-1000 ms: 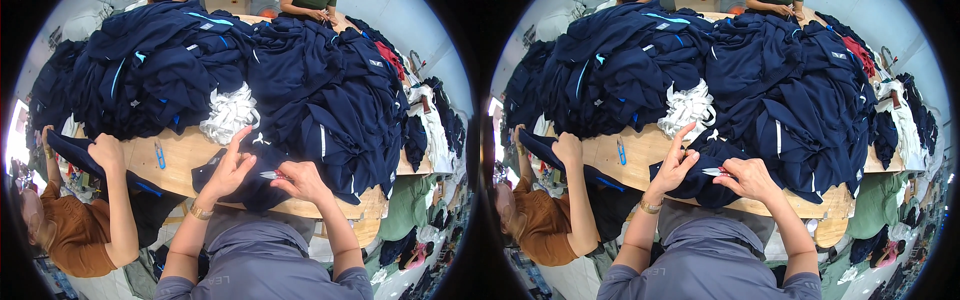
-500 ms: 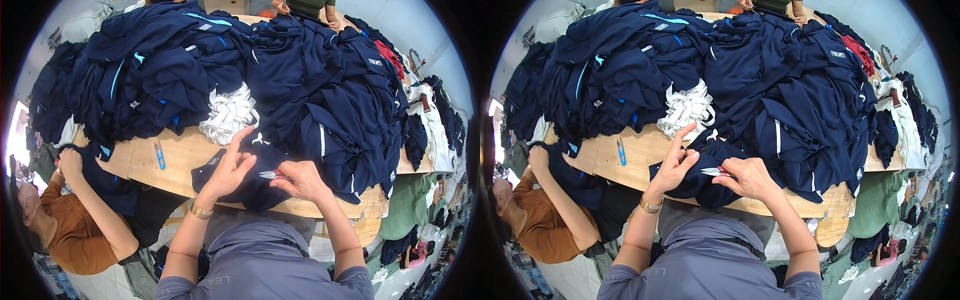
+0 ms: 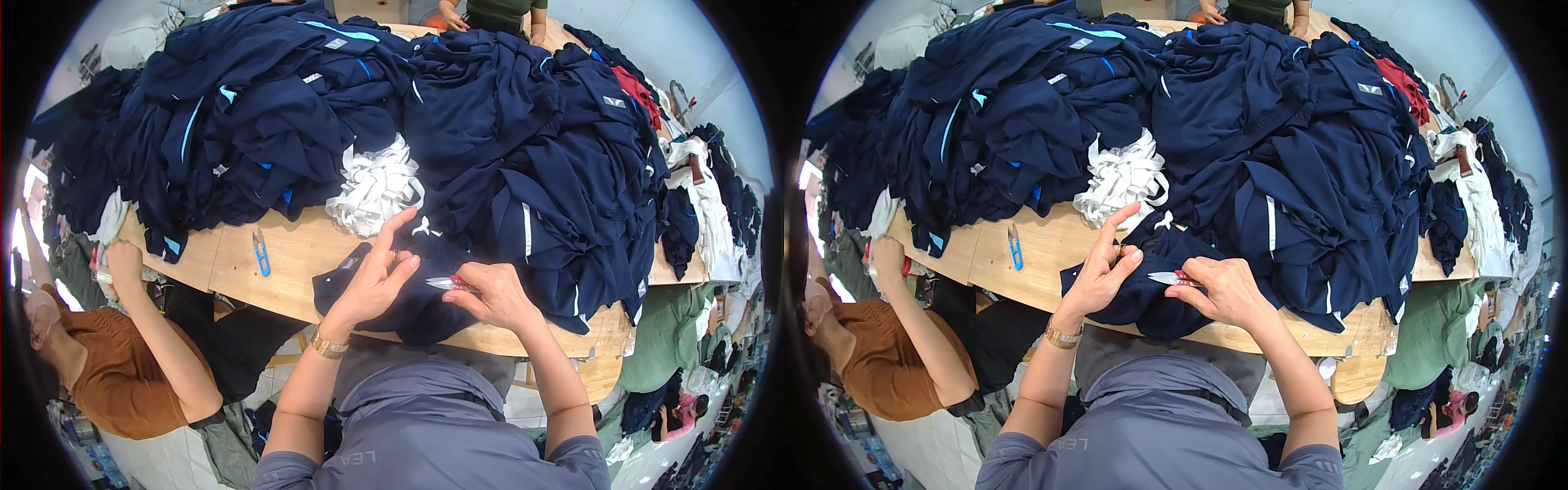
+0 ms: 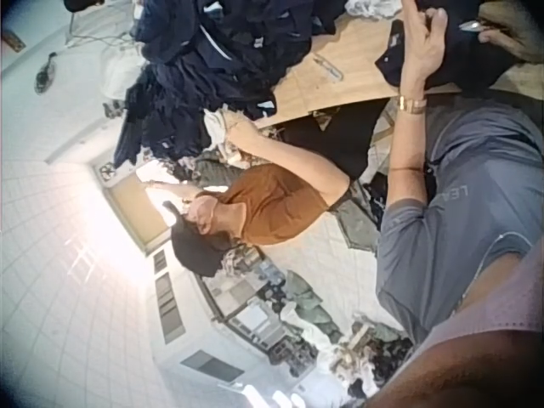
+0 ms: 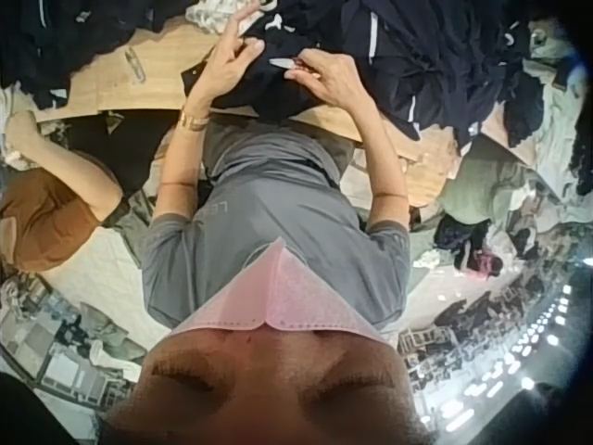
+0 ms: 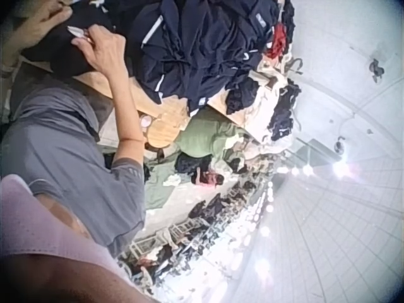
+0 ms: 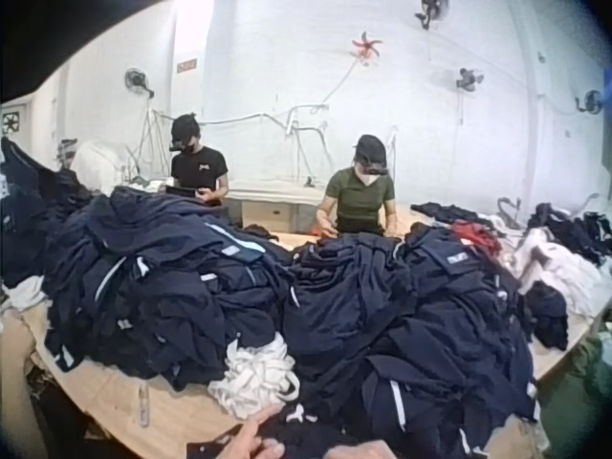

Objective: Trimming excess threads from navy blue garments using small handheld snips.

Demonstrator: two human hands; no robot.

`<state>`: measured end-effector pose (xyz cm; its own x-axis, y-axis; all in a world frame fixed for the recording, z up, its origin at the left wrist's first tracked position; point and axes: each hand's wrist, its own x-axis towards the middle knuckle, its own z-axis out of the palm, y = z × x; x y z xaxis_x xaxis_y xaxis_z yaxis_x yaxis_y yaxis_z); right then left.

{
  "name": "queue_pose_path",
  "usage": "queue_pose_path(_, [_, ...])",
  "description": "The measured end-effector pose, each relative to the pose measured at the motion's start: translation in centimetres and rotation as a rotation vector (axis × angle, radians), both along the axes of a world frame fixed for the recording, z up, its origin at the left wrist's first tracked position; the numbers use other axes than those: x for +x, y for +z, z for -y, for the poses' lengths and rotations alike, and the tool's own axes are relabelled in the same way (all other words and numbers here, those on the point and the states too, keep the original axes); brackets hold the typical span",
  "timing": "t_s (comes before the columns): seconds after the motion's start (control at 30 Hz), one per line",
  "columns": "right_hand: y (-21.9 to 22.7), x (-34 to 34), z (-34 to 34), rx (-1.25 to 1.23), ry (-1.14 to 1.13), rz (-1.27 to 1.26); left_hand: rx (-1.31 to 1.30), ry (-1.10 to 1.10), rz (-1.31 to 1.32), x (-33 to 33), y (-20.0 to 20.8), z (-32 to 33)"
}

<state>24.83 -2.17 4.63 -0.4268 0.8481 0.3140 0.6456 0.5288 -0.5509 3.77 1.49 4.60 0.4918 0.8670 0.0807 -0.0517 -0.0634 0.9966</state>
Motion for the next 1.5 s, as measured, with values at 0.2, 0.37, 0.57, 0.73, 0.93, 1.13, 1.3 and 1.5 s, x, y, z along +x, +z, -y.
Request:
queue_pose_path(0.2, [0.3,-0.2,-0.2,-0.012,0.024,-0.004,-0.003,-0.032,0.007,0.0,0.1,0.1])
queue_pose_path(0.37, [0.6,-0.2,-0.4,-0.016,0.041,0.005,-0.006,-0.07,0.035,-0.3,-0.3,0.0])
queue_pose_path(0.57, [0.9,0.2,-0.7,-0.055,0.081,0.031,-0.018,-0.078,0.034,-0.1,0.1,0.1])
queue_pose_path(0.73, [1.1,0.4,-0.9,-0.079,0.098,0.028,-0.025,-0.09,0.055,0.0,0.1,0.0])
queue_pose_path(0.93, [1.5,0.4,-1.1,-0.066,0.126,0.096,-0.021,-0.099,0.063,-0.1,-0.7,-0.1])
queue_pose_path(1.13, [-0.1,0.7,-0.9,-0.102,0.054,-0.117,-0.037,-0.087,0.071,-0.2,0.0,-0.1])
queue_pose_path(1.3, [-0.6,0.6,-0.9,-0.141,-0.045,-0.121,-0.03,-0.081,0.067,-0.1,-0.2,-0.1])
queue_pose_path(1.5, [-0.4,0.4,-0.9,-0.139,-0.012,-0.106,-0.121,-0.095,0.174,0.0,-0.7,-0.2])
